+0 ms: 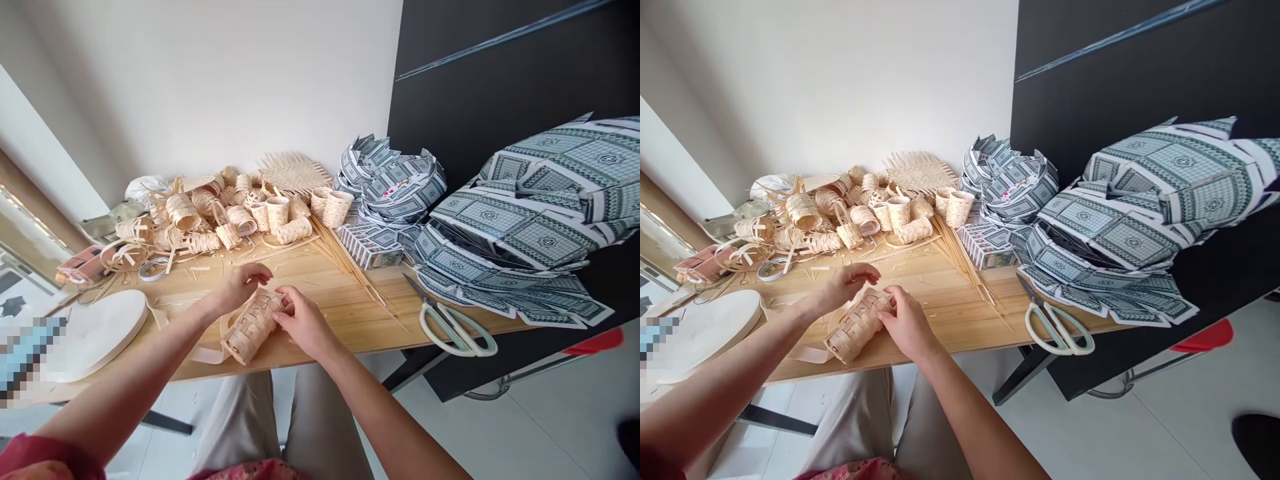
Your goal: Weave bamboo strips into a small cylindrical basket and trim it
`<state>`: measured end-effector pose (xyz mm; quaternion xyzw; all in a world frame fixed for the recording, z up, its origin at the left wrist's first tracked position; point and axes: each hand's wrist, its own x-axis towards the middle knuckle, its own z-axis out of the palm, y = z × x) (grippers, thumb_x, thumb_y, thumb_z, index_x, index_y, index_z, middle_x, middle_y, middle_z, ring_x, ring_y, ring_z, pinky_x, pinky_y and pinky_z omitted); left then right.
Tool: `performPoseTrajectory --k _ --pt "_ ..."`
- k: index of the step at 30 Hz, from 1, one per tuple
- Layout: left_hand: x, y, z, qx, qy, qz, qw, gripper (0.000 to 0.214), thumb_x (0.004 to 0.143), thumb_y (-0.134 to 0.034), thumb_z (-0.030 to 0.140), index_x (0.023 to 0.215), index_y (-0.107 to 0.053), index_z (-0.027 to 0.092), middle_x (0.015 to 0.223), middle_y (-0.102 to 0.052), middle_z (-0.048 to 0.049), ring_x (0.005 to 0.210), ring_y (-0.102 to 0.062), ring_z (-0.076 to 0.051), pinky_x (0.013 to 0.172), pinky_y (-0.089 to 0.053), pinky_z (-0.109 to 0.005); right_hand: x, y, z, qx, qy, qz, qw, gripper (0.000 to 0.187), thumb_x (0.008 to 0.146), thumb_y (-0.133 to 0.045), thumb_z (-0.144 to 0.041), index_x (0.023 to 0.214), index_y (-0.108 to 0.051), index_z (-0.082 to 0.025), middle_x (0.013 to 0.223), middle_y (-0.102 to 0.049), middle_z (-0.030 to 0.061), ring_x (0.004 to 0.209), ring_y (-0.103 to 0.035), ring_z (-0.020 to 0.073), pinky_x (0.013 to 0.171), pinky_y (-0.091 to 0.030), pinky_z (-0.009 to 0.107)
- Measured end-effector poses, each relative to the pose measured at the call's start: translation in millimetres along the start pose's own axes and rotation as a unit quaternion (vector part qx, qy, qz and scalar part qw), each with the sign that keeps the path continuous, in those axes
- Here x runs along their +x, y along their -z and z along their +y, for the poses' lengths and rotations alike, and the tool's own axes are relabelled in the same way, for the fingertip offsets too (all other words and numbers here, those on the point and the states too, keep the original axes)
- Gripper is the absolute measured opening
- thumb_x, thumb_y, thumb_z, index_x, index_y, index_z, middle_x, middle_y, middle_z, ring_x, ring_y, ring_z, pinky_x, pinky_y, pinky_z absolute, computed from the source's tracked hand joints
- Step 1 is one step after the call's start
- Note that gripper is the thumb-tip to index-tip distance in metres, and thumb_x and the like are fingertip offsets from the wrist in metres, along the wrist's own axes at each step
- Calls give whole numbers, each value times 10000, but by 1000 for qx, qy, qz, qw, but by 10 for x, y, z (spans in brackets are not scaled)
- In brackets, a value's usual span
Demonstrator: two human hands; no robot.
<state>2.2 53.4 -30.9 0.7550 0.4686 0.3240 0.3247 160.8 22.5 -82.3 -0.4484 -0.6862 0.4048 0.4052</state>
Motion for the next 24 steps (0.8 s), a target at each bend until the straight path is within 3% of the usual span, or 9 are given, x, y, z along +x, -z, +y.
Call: performPoseTrajectory --k 3,8,12,15,20,24 --pt "-40 -68 14 -128 50 49 989 187 667 -422 142 787 -565 146 668 -592 -14 638 -582 -127 418 -346 -162 9 -37 -13 -32 4 -15 999 322 717 -557 -83 1013 -508 -199 812 -569 -2 716 -562 156 647 -453 276" --pt "-68 -152 -105 -208 34 94 973 153 666 -428 139 740 -562 144 677 -567 8 629 -557 -97 596 -437 -214 -2 -62 0 -130 47 10 990 320 708 -576 -67 1000 -510 -181 884 -558 32 814 -558 184 694 -454 296" --pt "-73 -131 -164 -168 15 82 982 197 643 -398 89 738 -561 147 660 -553 13 650 -540 -103 627 -428 -220 -12 -24 -52 -213 169 49 961 308 752 -500 -31 1015 -533 -188 998 -532 62 903 -534 186 749 -443 293" --pt "-81 -124 -154 -127 -6 80 989 234 633 -371 57 750 -549 153 676 -539 15 652 -519 -102 629 -415 -220 37 11 -124 -265 238 5 934 326 781 -429 -6 1007 -562 -201 961 -541 47 885 -534 169 751 -427 270" --pt "-97 -135 -127 -83 -21 91 992 224 645 -337 43 765 -473 174 721 -526 15 662 -506 -108 602 -404 -223 191 38 -246 -342 234 -83 906 212 781 -454 -44 831 -603 -186 840 -549 31 745 -528 163 644 -393 247" --pt "-107 -129 -123 27 -56 105 993 206 658 -324 31 737 -442 182 696 -524 20 659 -488 -108 620 -401 -225 238 42 -277 -269 209 -73 937 176 720 -481 -44 648 -556 -186 734 -532 3 714 -514 152 650 -383 248"
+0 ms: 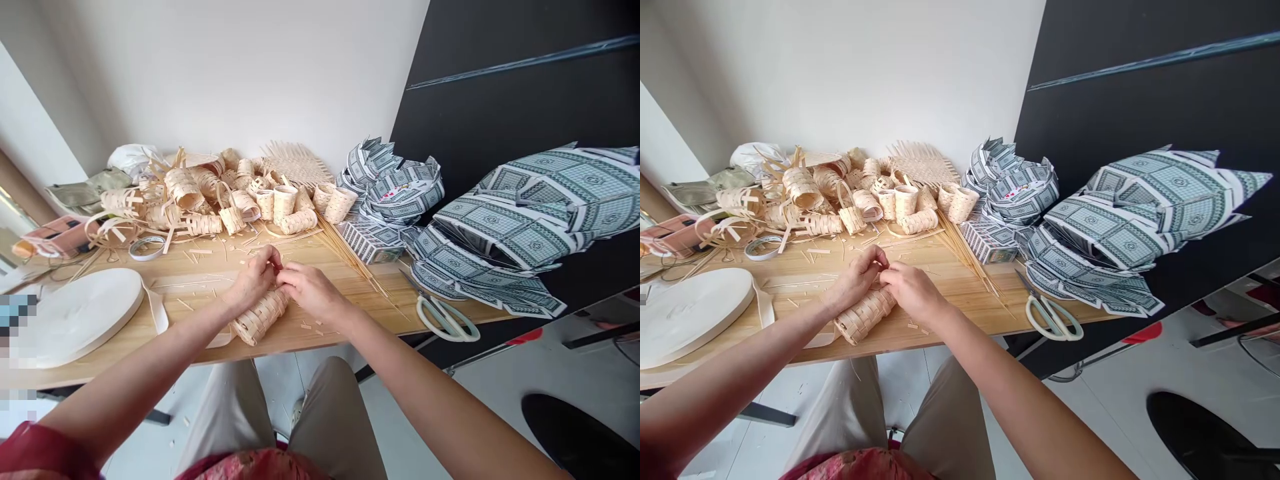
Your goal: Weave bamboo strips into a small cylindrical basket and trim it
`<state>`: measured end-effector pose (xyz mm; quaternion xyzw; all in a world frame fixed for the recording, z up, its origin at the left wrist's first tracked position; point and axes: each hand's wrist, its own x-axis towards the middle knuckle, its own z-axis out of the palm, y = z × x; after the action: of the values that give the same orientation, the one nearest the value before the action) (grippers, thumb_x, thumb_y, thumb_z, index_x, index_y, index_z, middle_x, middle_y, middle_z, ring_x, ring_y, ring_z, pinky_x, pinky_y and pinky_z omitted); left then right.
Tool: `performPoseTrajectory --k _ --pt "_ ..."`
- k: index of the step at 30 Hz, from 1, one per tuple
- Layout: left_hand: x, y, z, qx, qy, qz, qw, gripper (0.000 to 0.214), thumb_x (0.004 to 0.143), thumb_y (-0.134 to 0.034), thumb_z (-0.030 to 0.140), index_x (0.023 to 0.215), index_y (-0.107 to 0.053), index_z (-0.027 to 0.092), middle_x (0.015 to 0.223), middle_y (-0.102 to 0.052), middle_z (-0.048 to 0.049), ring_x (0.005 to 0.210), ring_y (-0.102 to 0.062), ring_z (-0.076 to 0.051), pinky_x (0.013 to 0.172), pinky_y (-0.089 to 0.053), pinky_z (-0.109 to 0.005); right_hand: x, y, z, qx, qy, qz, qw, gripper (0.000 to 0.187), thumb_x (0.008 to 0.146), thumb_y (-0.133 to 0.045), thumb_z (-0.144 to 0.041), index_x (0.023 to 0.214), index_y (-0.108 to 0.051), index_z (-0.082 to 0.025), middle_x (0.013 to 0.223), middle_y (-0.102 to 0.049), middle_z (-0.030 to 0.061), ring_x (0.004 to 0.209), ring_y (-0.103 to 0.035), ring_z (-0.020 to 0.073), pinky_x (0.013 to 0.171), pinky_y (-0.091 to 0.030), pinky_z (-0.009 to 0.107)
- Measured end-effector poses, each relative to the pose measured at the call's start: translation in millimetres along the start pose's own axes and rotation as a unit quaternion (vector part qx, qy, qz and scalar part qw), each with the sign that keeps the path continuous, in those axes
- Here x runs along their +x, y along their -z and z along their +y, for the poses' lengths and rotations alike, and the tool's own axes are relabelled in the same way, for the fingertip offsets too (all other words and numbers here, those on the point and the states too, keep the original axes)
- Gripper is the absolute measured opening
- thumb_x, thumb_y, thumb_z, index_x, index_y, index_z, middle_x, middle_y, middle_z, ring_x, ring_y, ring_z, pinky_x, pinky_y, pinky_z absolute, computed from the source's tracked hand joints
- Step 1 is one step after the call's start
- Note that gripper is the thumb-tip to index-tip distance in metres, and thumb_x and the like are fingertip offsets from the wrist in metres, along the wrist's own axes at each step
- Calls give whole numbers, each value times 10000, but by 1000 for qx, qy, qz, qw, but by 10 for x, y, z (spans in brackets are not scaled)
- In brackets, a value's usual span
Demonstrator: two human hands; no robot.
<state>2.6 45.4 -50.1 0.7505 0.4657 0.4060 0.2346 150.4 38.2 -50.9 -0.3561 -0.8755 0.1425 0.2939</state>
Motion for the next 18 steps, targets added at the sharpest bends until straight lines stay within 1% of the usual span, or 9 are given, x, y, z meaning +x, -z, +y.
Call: performPoseTrajectory --k 2,3,5,7,9,12,15,18 --pt "-1 2 -6 46 -22 -4 999 216 663 -314 23 742 -435 183 704 -532 18 659 -496 -108 623 -405 -226 -28 -25 16 105 -33 42 993 142 712 -473 -82 632 -524 -187 680 -519 -10 652 -511 137 602 -397 242" --pt "-2 1 -10 63 -30 -9 997 217 664 -315 20 740 -437 183 699 -531 17 650 -497 -109 620 -404 -228 -50 -45 27 166 -60 62 982 109 716 -470 -118 647 -516 -189 651 -513 -17 606 -508 130 558 -403 236" --pt "-1 -3 -22 85 -43 -19 995 209 667 -329 21 733 -449 179 677 -523 17 625 -492 -112 604 -399 -232 -92 -91 52 276 -123 95 949 53 719 -476 -212 679 -504 -191 586 -501 -29 514 -494 120 462 -395 219" --pt "0 -5 -34 101 -56 -31 993 201 670 -349 20 723 -464 176 668 -522 14 623 -491 -117 598 -392 -235 -118 -126 67 337 -171 127 917 101 699 -498 -292 696 -501 -191 541 -487 -36 473 -488 118 415 -387 211" --pt "-2 -1 -46 117 -74 -42 989 198 676 -364 17 723 -475 174 683 -529 8 641 -495 -122 599 -386 -235 -125 -141 66 356 -198 158 899 147 667 -523 -333 688 -502 -189 542 -485 -35 481 -500 121 406 -387 207" --pt "-15 21 -59 143 -101 -53 983 184 687 -395 22 742 -482 174 705 -523 3 657 -487 -128 605 -380 -239 -112 -129 47 362 -214 178 890 175 642 -533 -354 678 -503 -185 589 -494 -29 506 -516 119 399 -384 197" --pt "-48 57 -59 167 -130 -67 975 179 707 -402 29 775 -493 167 759 -519 -17 701 -490 -141 643 -394 -257 -87 -99 39 359 -214 180 891 174 650 -515 -352 694 -510 -184 603 -499 -27 507 -513 114 400 -385 194" --pt "-87 95 -36 195 -173 -102 960 192 753 -378 43 812 -522 155 848 -525 -54 777 -513 -157 694 -420 -274 -44 -57 60 349 -204 170 899 153 650 -509 -332 682 -521 -183 584 -496 -30 511 -499 112 416 -392 197"
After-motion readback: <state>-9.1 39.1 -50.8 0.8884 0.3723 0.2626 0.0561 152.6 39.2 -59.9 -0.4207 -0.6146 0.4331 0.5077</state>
